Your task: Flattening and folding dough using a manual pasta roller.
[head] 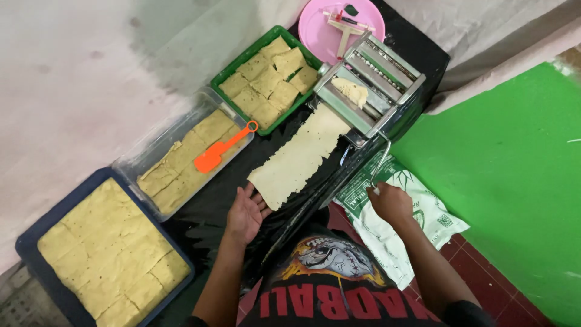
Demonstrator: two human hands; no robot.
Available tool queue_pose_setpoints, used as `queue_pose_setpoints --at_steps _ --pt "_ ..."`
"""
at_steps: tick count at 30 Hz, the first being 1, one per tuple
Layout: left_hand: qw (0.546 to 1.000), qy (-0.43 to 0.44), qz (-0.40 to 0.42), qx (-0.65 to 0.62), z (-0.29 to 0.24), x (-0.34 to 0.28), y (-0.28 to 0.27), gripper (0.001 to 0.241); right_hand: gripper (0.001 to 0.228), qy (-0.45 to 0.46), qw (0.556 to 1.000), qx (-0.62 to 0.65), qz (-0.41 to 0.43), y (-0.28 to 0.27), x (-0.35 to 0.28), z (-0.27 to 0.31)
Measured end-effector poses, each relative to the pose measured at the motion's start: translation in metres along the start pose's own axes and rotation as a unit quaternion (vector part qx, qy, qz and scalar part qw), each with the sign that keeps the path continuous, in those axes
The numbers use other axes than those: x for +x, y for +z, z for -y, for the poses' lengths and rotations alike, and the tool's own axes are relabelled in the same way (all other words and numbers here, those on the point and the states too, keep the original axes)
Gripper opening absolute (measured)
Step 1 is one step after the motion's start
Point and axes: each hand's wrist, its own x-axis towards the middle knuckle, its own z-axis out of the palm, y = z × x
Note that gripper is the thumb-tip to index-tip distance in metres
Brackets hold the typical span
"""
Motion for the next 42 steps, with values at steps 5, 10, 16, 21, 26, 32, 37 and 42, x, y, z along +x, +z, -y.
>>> queue_pose_setpoints --at_steps 5,10,16,21,26,32,37,42 --pt "1.000 -0.004 0.005 0.013 0.002 0.005 -0.012 0.081 0.043 -0.029 0.999 0.011 -0.032 -0.062 -0.038 0.002" --pt "0.990 0.015 -0.114 0.082 -0.006 0.007 -0.014 0.064 0.039 -0.020 0.998 0.027 -0.050 -0.114 -0.020 -0.029" --pt "0.929 0.232 -0.097 0.273 -0.004 0.070 0.057 0.044 0.035 -0.081 0.966 -0.021 -0.246 -0.148 0.044 -0.069" --pt "0.992 -0.027 0.066 -0.107 0.035 0.186 0.121 0.058 0.039 -0.011 0.966 -0.038 -0.256 -0.110 0.138 -0.109" --pt "0.987 -0.018 0.045 -0.151 0.052 0.236 0.152 0.063 0.035 0.032 0.983 0.003 -0.183 -0.023 0.164 -0.106" --pt "0.979 0.000 0.068 -0.191 0.065 0.276 0.147 0.069 0.043 0.011 0.996 0.029 -0.080 0.041 0.100 -0.054" --pt "0.973 -0.006 0.086 -0.214 0.059 0.267 0.153 0.075 0.043 -0.012 0.999 0.039 -0.010 0.002 0.004 -0.007" --pt "0.969 -0.003 0.080 -0.233 0.059 0.270 0.160 0.076 0.045 -0.080 0.996 0.027 -0.040 -0.056 -0.036 -0.007"
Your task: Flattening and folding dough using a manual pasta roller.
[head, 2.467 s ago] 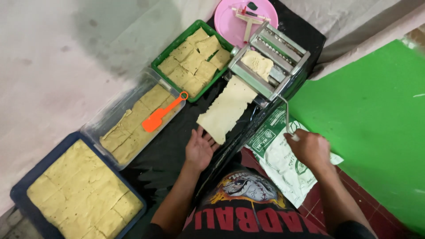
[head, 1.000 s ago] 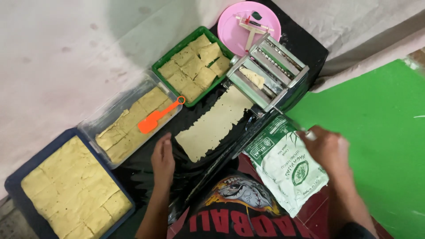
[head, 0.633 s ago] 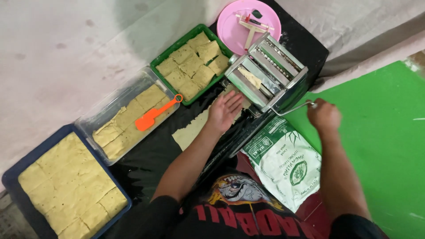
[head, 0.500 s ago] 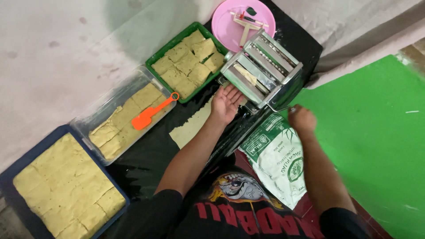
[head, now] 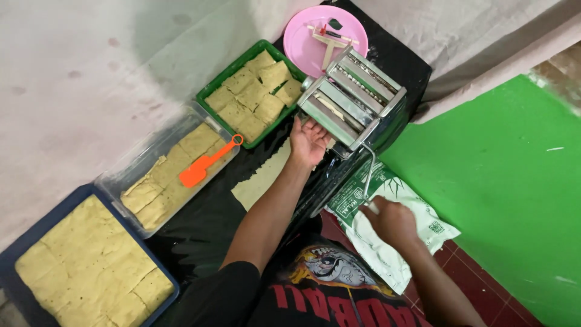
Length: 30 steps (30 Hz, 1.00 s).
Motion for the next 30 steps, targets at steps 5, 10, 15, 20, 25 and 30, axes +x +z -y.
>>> queue_pose_setpoints --at_steps 5,10,15,20,25,30 --pt "1.000 0.002 0.013 -0.024 0.008 0.029 -0.029 0.073 0.037 -0.059 0.992 -0.022 -0.107 -0.056 0.019 -0.035" --pt "0.996 0.028 0.068 -0.042 0.017 0.063 -0.073 0.072 0.039 -0.084 0.963 -0.053 -0.250 -0.091 0.079 -0.074" --pt "0.999 0.009 -0.047 0.013 0.004 0.030 -0.011 0.074 0.037 -0.024 0.976 -0.010 -0.216 -0.045 0.160 -0.131" --pt "0.998 -0.006 -0.060 0.001 -0.004 0.019 0.005 0.084 0.039 -0.007 0.993 0.052 -0.102 0.077 0.180 -0.136" --pt "0.999 -0.009 -0.040 -0.002 -0.006 0.027 -0.002 0.088 0.042 0.005 0.996 0.092 0.017 0.108 0.099 -0.073" --pt "0.969 -0.012 0.239 -0.063 0.007 0.081 -0.092 0.089 0.049 -0.022 0.991 0.095 0.093 0.028 0.021 -0.019"
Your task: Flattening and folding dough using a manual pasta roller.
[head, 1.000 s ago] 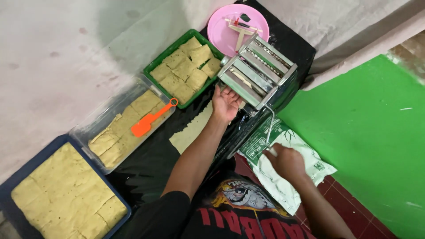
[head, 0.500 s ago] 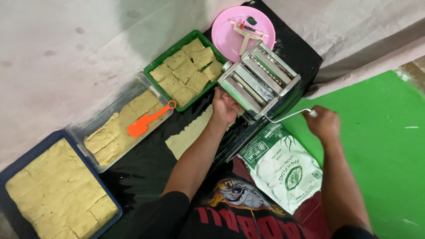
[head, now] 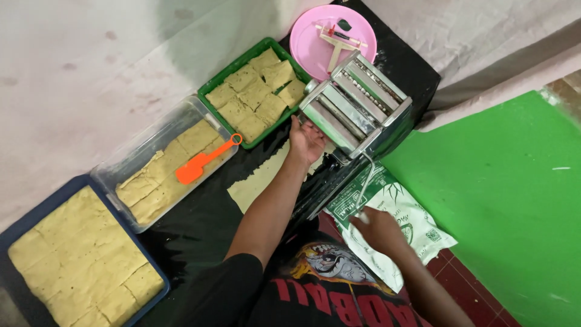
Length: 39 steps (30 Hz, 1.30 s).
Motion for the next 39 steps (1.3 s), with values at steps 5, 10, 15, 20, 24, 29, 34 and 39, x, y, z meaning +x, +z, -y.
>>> queue_pose_setpoints --at_steps 5,10,15,20,24,29,34,39 --pt "0.990 -0.005 -0.136 0.040 -0.001 -0.022 0.069 0.084 0.044 -0.001 0.985 -0.118 -0.128 -0.096 -0.012 -0.013" --pt "0.956 0.002 -0.279 0.092 -0.012 -0.050 0.083 0.082 0.043 -0.088 0.935 -0.168 -0.299 -0.139 0.040 -0.056" --pt "0.955 0.003 -0.270 0.125 -0.024 -0.088 0.097 0.081 0.052 -0.014 0.941 -0.167 -0.294 -0.109 0.105 -0.108" --pt "0.953 0.018 -0.274 0.127 -0.039 -0.139 0.111 0.076 0.056 -0.050 0.913 -0.230 -0.333 -0.079 0.102 -0.087" --pt "0.945 0.017 -0.291 0.147 -0.050 -0.190 0.136 0.073 0.043 -0.130 0.881 -0.172 -0.422 -0.038 0.078 -0.051" --pt "0.929 0.027 -0.322 0.180 -0.068 -0.251 0.152 0.072 0.025 -0.259 0.888 -0.025 -0.379 -0.014 0.044 0.055" --pt "0.916 0.037 -0.348 0.196 -0.083 -0.286 0.154 0.073 0.010 -0.341 0.873 0.019 -0.349 0.002 0.048 0.086" --pt "0.918 0.031 -0.354 0.174 -0.090 -0.300 0.163 0.072 0.011 -0.363 0.891 0.008 -0.273 0.032 0.092 0.079"
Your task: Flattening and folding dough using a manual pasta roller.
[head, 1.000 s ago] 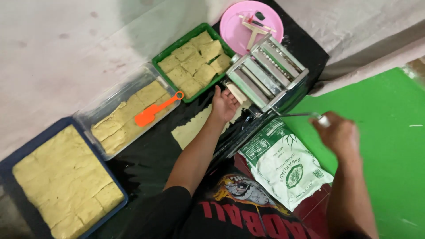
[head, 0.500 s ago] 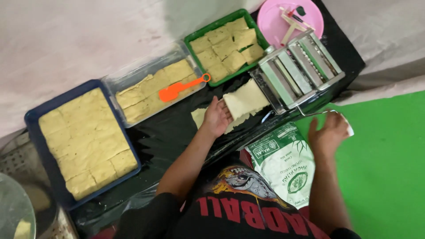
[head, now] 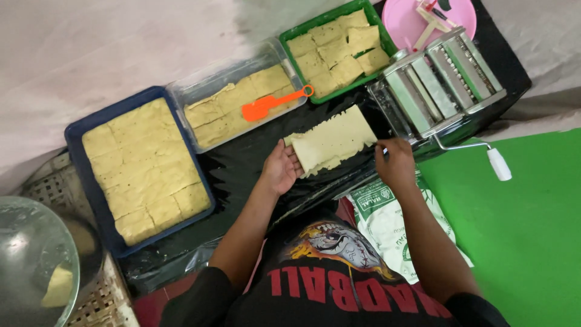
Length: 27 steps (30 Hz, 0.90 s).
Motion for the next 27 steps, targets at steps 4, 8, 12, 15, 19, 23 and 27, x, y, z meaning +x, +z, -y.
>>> queue_pose_setpoints --at_steps 4,8,12,15,19,23,27 --pt "1.000 -0.004 0.010 -0.006 -0.005 -0.010 -0.006 0.073 0.013 0.030 1.000 0.008 -0.005 0.017 0.006 0.003" --pt "1.000 -0.004 0.021 0.010 -0.011 -0.015 -0.013 0.074 0.016 0.058 0.998 0.021 0.006 0.027 0.012 0.010" --pt "0.998 -0.007 0.003 0.065 -0.019 -0.021 -0.021 0.073 0.021 0.044 0.999 0.026 0.014 0.033 0.012 0.023" --pt "0.992 0.014 -0.052 0.117 -0.027 -0.032 -0.025 0.070 0.023 0.026 1.000 0.014 0.003 0.033 0.016 0.030" --pt "0.932 0.161 -0.133 0.295 -0.022 -0.047 -0.018 0.063 0.025 0.018 1.000 0.011 0.011 0.037 0.023 0.027" --pt "0.552 0.387 -0.088 0.733 -0.008 -0.061 0.019 0.058 0.044 -0.009 0.999 -0.026 0.043 0.052 0.030 0.013" --pt "0.341 0.358 -0.029 0.869 0.010 -0.044 0.033 0.071 0.068 -0.032 0.985 -0.061 0.157 0.072 0.049 0.004"
